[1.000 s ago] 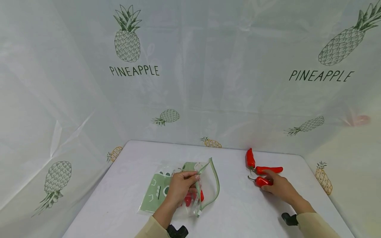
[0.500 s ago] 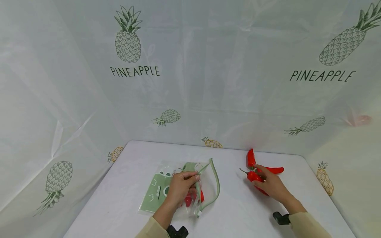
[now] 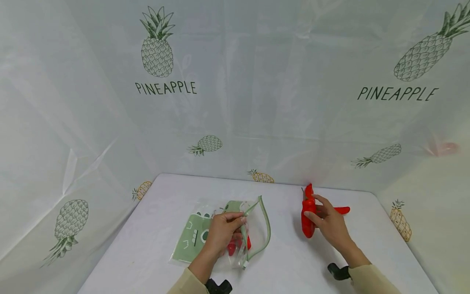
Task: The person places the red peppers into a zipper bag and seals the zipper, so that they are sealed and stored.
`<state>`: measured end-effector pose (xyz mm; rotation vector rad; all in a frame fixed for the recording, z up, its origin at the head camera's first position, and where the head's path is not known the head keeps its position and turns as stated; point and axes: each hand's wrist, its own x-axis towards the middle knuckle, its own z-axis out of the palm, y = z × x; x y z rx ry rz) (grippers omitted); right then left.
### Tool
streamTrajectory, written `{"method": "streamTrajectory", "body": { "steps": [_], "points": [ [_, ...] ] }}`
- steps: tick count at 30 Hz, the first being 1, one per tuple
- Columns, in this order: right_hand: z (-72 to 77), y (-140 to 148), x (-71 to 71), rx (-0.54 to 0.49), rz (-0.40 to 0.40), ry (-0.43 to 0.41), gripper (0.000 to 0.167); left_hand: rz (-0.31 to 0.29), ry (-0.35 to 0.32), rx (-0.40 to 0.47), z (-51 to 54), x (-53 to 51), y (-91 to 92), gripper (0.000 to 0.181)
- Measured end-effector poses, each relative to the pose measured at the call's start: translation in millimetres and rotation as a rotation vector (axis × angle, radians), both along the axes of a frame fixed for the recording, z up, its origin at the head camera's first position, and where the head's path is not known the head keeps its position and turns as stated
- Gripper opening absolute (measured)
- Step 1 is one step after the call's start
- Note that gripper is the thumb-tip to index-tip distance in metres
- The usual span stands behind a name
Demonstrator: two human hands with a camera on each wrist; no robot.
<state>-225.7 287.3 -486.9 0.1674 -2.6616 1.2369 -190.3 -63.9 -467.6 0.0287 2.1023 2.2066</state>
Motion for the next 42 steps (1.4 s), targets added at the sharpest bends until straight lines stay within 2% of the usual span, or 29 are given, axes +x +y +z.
{"method": "streamTrajectory", "body": {
  "steps": [5, 11, 18, 26, 42],
  "points": [
    [2.5, -10, 2.4, -0.079, -0.038, -0.005, 0.065, 0.004, -0.001, -0.007, 0.1, -0.2, -0.1, 0.029],
    [8.0, -21, 5.8, -0.122, -0.046, -0.067, 0.066, 0.007, -0.003, -0.003, -0.6, -0.6, 0.0, 0.029],
    [10.6, -29, 8.6, -0.139, -0.003, -0.083, 0.067, 0.006, -0.002, 0.005, -0.9, -0.4, -0.2, 0.029],
    [11.5, -38, 10.7, -0.111, -0.016, -0.049, 0.065, 0.004, -0.002, 0.007, -1.3, -0.4, 0.3, 0.029],
    [17.9, -54, 15.0, -0.144, -0.015, -0.102, 0.064, 0.005, 0.004, 0.014, 0.1, -2.7, 0.9, 0.029]
  ]
}}
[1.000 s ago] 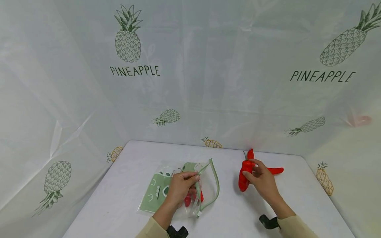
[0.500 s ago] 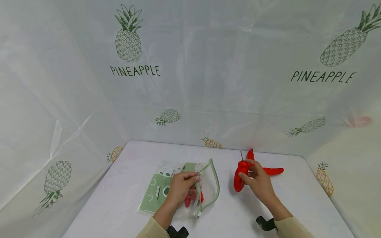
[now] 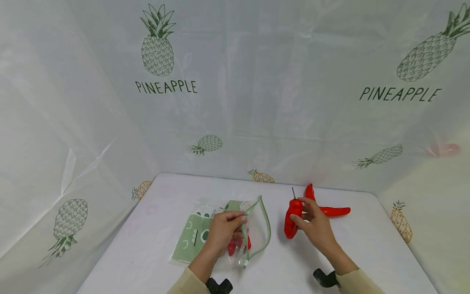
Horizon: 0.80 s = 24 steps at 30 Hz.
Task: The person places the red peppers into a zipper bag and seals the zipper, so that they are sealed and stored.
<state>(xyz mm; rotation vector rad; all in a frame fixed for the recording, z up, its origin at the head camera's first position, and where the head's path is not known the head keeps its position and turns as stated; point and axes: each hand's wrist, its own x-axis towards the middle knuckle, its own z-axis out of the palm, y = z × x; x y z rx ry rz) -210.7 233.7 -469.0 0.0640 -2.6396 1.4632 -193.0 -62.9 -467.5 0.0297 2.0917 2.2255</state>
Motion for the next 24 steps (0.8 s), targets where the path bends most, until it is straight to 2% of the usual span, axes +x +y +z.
{"method": "streamTrajectory", "body": {
  "steps": [8, 24],
  "points": [
    [2.7, -6, 1.9, -0.003, 0.025, 0.022, 0.065, -0.001, -0.002, 0.028, 1.8, -1.8, -0.2, 0.029],
    [17.1, -28, 13.0, -0.029, 0.078, 0.000, 0.062, 0.004, 0.000, -0.007, 3.1, -4.5, -1.5, 0.026]
  ]
}}
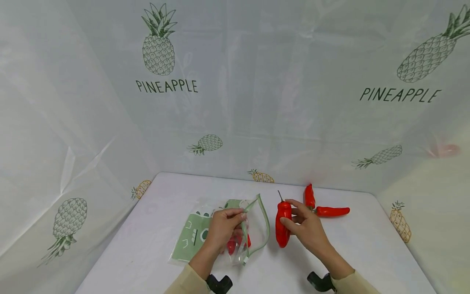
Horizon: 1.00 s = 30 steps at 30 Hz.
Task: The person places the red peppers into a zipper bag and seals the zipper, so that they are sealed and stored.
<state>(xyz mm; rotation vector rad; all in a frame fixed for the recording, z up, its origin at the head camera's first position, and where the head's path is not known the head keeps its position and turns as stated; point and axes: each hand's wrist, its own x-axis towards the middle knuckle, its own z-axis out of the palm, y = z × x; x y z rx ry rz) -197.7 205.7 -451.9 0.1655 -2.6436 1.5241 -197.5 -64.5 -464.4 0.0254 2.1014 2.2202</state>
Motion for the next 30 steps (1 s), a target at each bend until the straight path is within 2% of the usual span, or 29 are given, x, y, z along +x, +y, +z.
{"method": "streamTrajectory", "body": {
  "steps": [8, 15, 23, 30],
  "points": [
    [5.5, -18, 6.1, -0.027, 0.031, -0.073, 0.060, 0.015, 0.012, -0.023, 1.9, -1.0, 2.8, 0.027],
    [5.4, -35, 9.0, -0.053, 0.118, -0.145, 0.059, 0.019, 0.008, -0.053, 5.6, -1.7, 2.6, 0.026],
    [6.6, -50, 7.0, -0.055, 0.233, -0.196, 0.062, 0.002, 0.040, -0.107, 8.8, 2.0, 3.6, 0.025],
    [7.3, -57, 2.0, -0.073, 0.252, -0.208, 0.061, -0.045, 0.058, -0.101, 12.8, 7.5, 7.4, 0.023]
  ]
}}
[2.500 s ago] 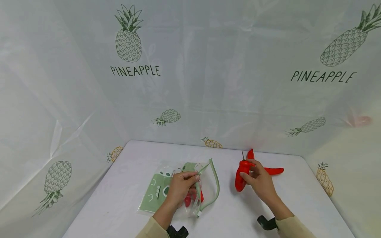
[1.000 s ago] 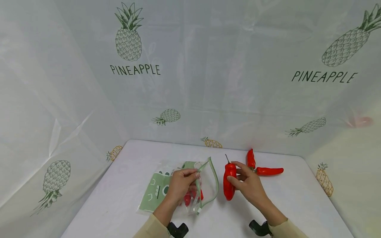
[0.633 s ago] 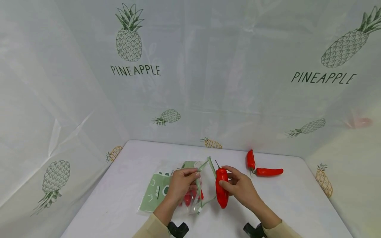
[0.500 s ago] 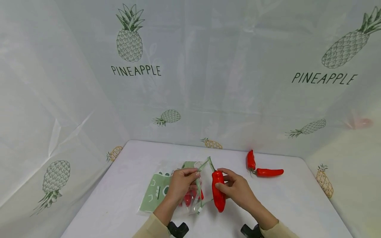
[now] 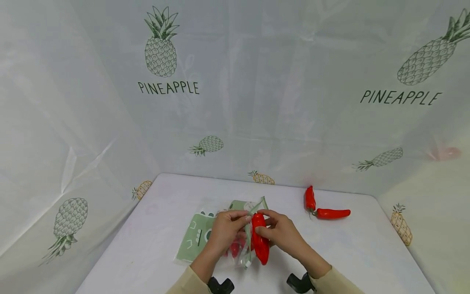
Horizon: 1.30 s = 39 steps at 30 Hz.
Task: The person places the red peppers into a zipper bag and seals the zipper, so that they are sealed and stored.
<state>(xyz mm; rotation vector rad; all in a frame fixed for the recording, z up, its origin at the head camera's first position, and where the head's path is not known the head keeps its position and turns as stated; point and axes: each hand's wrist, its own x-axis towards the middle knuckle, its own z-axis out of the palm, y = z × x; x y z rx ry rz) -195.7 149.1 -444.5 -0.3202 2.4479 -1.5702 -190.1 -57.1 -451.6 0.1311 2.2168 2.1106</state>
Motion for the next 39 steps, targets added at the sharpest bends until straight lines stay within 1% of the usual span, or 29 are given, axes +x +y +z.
{"method": "streamTrajectory", "body": {
  "steps": [4, 8, 10, 13, 15, 17, 19, 22, 24, 26, 28, 31, 34, 36, 39],
  "points": [
    [-1.7, 0, -3.6, -0.044, -0.016, -0.020, 0.062, -0.028, -0.004, -0.015, -0.1, 3.2, 1.3, 0.022],
    [-3.5, 0, -8.7, -0.112, -0.042, -0.051, 0.059, -0.054, -0.032, -0.003, -1.3, 7.7, 3.9, 0.023],
    [-3.6, -1, -11.3, -0.142, -0.074, -0.057, 0.056, -0.068, -0.051, 0.012, -1.8, 10.0, 5.6, 0.023],
    [-3.9, -6, -12.7, -0.185, -0.156, -0.045, 0.053, -0.088, -0.073, 0.037, -2.7, 11.7, 8.2, 0.023],
    [-4.8, -12, -11.6, -0.200, -0.204, -0.028, 0.053, -0.094, -0.075, 0.057, -3.0, 11.2, 9.5, 0.024],
    [-6.2, -19, -9.1, -0.214, -0.234, -0.016, 0.053, -0.092, -0.069, 0.076, -2.9, 9.4, 10.4, 0.024],
    [-8.1, -25, -6.1, -0.218, -0.239, -0.007, 0.052, -0.083, -0.057, 0.091, -2.2, 7.1, 11.0, 0.024],
    [-11.7, -32, -3.1, -0.233, -0.213, -0.012, 0.049, -0.062, -0.029, 0.110, 1.5, 3.6, 10.7, 0.025],
    [-14.4, -34, -1.8, -0.219, -0.178, -0.012, 0.047, -0.051, -0.015, 0.121, 5.6, 1.3, 9.7, 0.025],
    [-16.9, -36, -1.5, -0.198, -0.143, -0.016, 0.050, -0.037, 0.001, 0.137, 12.0, 0.6, 7.8, 0.027],
    [-18.8, -36, -1.6, -0.143, -0.121, 0.000, 0.054, -0.019, 0.014, 0.146, 18.3, -0.5, 5.2, 0.029],
    [-18.7, -36, -2.7, -0.041, -0.126, 0.052, 0.061, 0.005, 0.027, 0.163, 26.7, -1.0, 1.1, 0.030],
    [-15.3, -36, -3.7, 0.038, -0.150, 0.101, 0.059, 0.011, 0.024, 0.172, 30.1, -2.0, -1.4, 0.030],
    [-12.0, -36, -3.6, 0.038, -0.162, 0.106, 0.058, 0.010, 0.015, 0.178, 30.8, -1.9, -2.0, 0.030],
    [-8.1, -37, -3.2, -0.018, -0.157, 0.075, 0.055, 0.013, 0.007, 0.185, 30.4, -2.3, -1.8, 0.029]
  ]
}}
